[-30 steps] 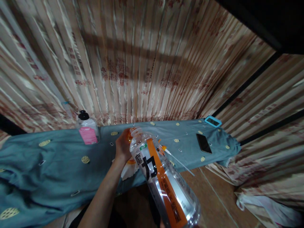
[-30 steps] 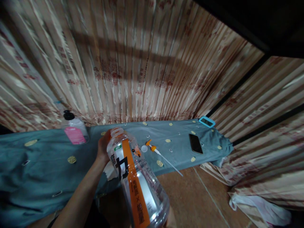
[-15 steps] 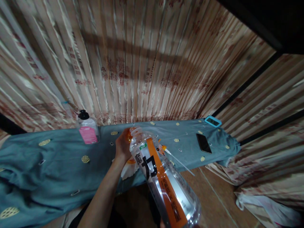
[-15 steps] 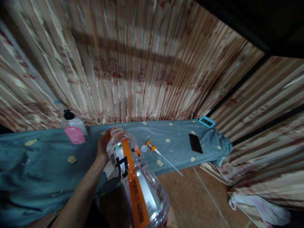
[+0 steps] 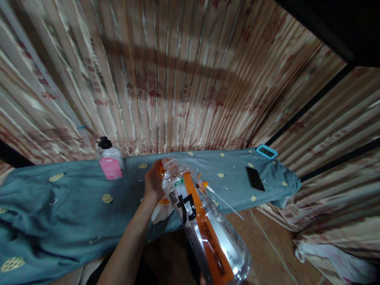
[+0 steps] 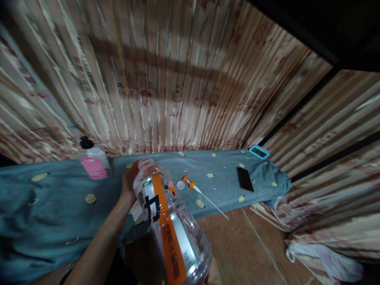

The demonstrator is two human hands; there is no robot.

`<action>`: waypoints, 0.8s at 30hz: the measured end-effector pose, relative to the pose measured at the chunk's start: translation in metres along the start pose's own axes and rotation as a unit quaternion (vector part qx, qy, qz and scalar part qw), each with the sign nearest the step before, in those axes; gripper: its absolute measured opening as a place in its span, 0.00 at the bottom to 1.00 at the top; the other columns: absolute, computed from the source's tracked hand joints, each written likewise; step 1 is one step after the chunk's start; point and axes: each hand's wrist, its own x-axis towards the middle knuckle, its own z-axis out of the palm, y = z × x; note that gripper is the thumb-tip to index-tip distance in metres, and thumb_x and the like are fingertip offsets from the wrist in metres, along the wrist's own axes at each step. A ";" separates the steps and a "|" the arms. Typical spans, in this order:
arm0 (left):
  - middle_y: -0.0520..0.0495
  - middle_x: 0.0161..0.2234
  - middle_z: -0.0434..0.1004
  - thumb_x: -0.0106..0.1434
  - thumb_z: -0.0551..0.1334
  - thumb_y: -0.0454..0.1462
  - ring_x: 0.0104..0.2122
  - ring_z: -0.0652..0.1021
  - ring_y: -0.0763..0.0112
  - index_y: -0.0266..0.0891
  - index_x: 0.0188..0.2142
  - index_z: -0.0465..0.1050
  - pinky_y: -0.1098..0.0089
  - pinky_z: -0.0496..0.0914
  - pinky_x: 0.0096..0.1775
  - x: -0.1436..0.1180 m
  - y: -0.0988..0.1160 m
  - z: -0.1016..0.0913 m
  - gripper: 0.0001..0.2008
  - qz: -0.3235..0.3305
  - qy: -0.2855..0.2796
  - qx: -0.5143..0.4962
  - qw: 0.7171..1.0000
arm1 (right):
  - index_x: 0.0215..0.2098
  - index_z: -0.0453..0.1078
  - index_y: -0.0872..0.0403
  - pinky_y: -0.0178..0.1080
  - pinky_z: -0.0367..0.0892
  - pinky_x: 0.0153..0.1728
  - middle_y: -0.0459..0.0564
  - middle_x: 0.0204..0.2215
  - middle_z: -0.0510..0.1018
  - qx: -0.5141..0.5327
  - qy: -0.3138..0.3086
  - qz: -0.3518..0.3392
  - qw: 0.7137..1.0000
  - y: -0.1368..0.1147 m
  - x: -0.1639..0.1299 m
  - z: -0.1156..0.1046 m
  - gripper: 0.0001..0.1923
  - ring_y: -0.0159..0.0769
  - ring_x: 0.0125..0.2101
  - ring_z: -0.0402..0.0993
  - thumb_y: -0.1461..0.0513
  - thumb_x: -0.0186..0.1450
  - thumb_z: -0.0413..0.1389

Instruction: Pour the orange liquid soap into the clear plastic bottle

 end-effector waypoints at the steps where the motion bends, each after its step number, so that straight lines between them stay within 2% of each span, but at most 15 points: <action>1: 0.50 0.35 0.93 0.56 0.84 0.55 0.41 0.92 0.52 0.47 0.40 0.87 0.58 0.88 0.47 0.000 0.001 0.000 0.21 -0.001 0.002 -0.003 1.000 | 0.68 0.87 0.47 0.56 0.96 0.54 0.56 0.64 0.94 0.000 0.001 -0.001 1.000 0.000 0.000 0.000 0.19 0.51 0.55 0.96 0.48 0.87 0.74; 4: 0.49 0.36 0.92 0.56 0.84 0.56 0.42 0.92 0.49 0.48 0.39 0.86 0.56 0.89 0.48 0.000 0.003 0.000 0.21 -0.008 0.006 0.000 1.000 | 0.71 0.85 0.48 0.59 0.96 0.56 0.57 0.66 0.93 -0.001 0.005 -0.003 1.000 0.000 0.000 0.001 0.22 0.54 0.57 0.95 0.49 0.86 0.75; 9: 0.49 0.35 0.89 0.55 0.83 0.52 0.43 0.90 0.49 0.48 0.42 0.87 0.55 0.88 0.49 0.000 0.004 0.002 0.20 -0.019 -0.006 -0.022 1.000 | 0.72 0.85 0.47 0.59 0.95 0.58 0.57 0.69 0.92 -0.002 0.007 -0.001 1.000 0.001 0.000 0.002 0.21 0.55 0.60 0.94 0.50 0.86 0.75; 12: 0.51 0.34 0.89 0.56 0.82 0.50 0.42 0.91 0.51 0.48 0.42 0.87 0.57 0.86 0.49 -0.001 0.005 0.001 0.18 -0.029 0.005 -0.011 1.000 | 0.70 0.86 0.47 0.59 0.95 0.58 0.57 0.68 0.93 -0.001 0.007 0.000 1.000 0.001 -0.001 0.001 0.20 0.54 0.59 0.95 0.50 0.86 0.75; 19: 0.50 0.34 0.90 0.55 0.81 0.49 0.41 0.90 0.51 0.47 0.40 0.88 0.57 0.85 0.47 0.000 0.008 -0.003 0.17 -0.006 0.015 0.025 1.000 | 0.68 0.87 0.47 0.56 0.96 0.54 0.56 0.64 0.94 0.003 0.000 -0.001 1.000 0.001 -0.001 -0.003 0.18 0.52 0.55 0.96 0.49 0.86 0.74; 24: 0.46 0.38 0.92 0.56 0.82 0.51 0.43 0.90 0.48 0.46 0.43 0.88 0.54 0.86 0.49 -0.001 0.007 -0.002 0.20 0.004 -0.006 0.041 0.999 | 0.69 0.86 0.49 0.55 0.96 0.52 0.56 0.63 0.94 0.006 -0.004 0.000 1.000 0.002 0.000 -0.003 0.20 0.51 0.54 0.96 0.50 0.86 0.75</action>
